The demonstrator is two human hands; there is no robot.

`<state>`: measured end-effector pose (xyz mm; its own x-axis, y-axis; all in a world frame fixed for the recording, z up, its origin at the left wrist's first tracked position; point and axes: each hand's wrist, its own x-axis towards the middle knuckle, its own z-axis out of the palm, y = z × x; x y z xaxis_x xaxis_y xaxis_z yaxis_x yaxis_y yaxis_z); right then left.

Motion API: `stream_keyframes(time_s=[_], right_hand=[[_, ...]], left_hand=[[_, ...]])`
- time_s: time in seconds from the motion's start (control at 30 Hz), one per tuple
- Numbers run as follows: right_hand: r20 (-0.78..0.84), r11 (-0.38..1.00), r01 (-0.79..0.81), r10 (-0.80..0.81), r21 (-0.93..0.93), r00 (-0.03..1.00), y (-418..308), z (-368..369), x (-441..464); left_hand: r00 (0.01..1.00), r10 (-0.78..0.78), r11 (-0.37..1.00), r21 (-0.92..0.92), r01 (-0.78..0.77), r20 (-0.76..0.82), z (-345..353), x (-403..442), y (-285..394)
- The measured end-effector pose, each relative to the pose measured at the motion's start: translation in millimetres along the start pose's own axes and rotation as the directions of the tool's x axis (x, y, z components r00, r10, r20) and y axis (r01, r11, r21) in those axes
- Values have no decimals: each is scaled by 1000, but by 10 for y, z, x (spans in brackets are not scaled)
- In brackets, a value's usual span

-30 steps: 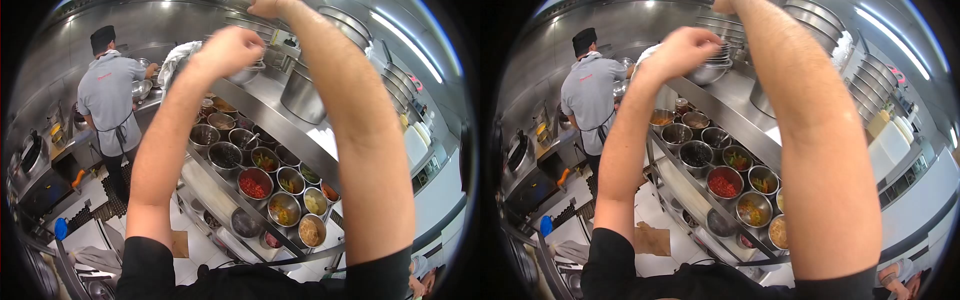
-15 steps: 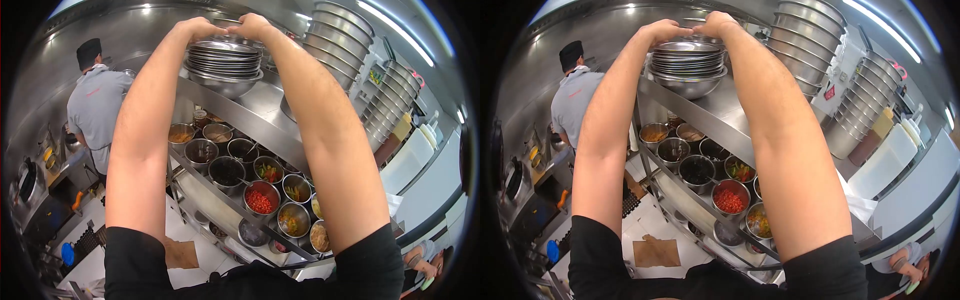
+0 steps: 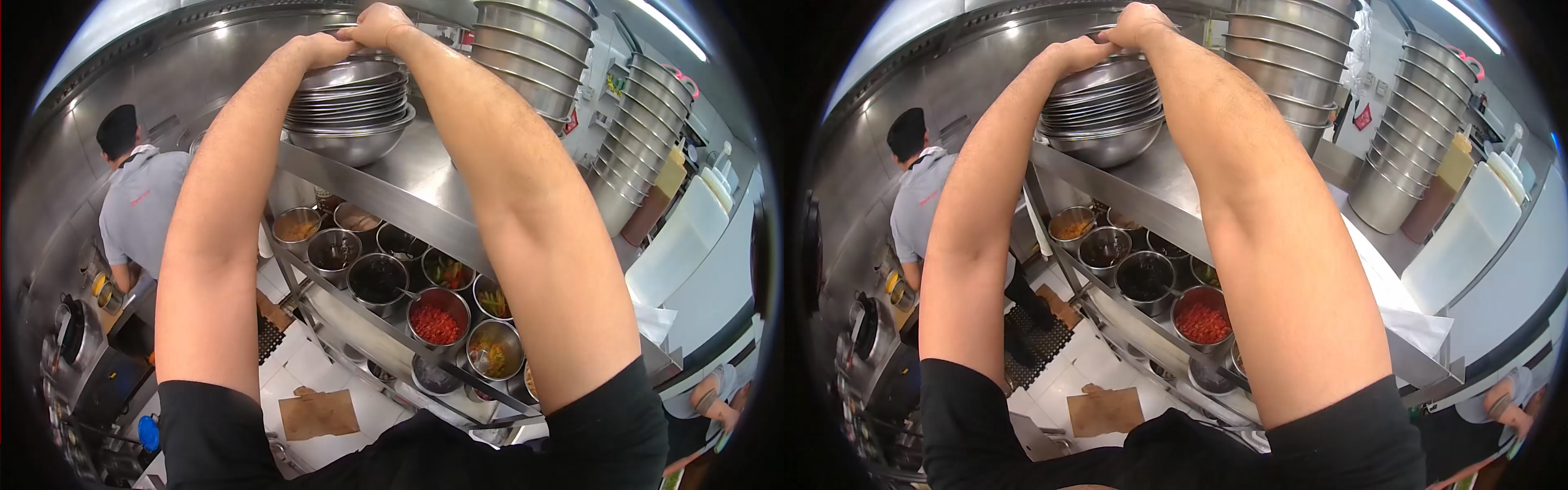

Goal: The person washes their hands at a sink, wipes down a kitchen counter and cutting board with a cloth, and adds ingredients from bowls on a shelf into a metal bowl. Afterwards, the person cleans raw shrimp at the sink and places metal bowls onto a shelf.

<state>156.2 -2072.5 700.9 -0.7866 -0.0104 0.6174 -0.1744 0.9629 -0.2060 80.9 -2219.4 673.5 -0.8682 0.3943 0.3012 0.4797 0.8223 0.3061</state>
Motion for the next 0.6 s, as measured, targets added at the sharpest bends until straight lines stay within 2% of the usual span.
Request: stream_keyframes(time_s=[0.13,0.17,0.27,0.3,0.33,0.4,0.53,0.6], right_hand=[[-71,998,-65,66,27,995,-37,43,33],[-128,1000,-28,28,1,991,-72,77,36],[-131,997,-62,69,55,989,-133,-35,-127],[-122,996,-59,67,70,990,-56,59,-13],[-137,996,-60,68,60,988,-26,98,16],[-173,998,-55,61,40,983,-16,132,42],[-263,996,-52,70,75,962,-90,15,-178],[-305,997,-29,51,77,951,-74,52,-105]], left_hand=[[983,-106,994,-40,101,-151,144,309,-73],[971,-127,991,-68,116,-202,168,362,-87],[997,-77,959,-276,69,-19,114,259,-114],[997,-56,938,-345,32,-59,134,157,-74],[998,-55,950,-307,59,21,58,124,-39],[993,-34,932,-355,73,115,41,177,-62],[984,-71,960,-258,112,160,-112,23,68],[985,-41,961,-263,85,168,-86,-82,130]])
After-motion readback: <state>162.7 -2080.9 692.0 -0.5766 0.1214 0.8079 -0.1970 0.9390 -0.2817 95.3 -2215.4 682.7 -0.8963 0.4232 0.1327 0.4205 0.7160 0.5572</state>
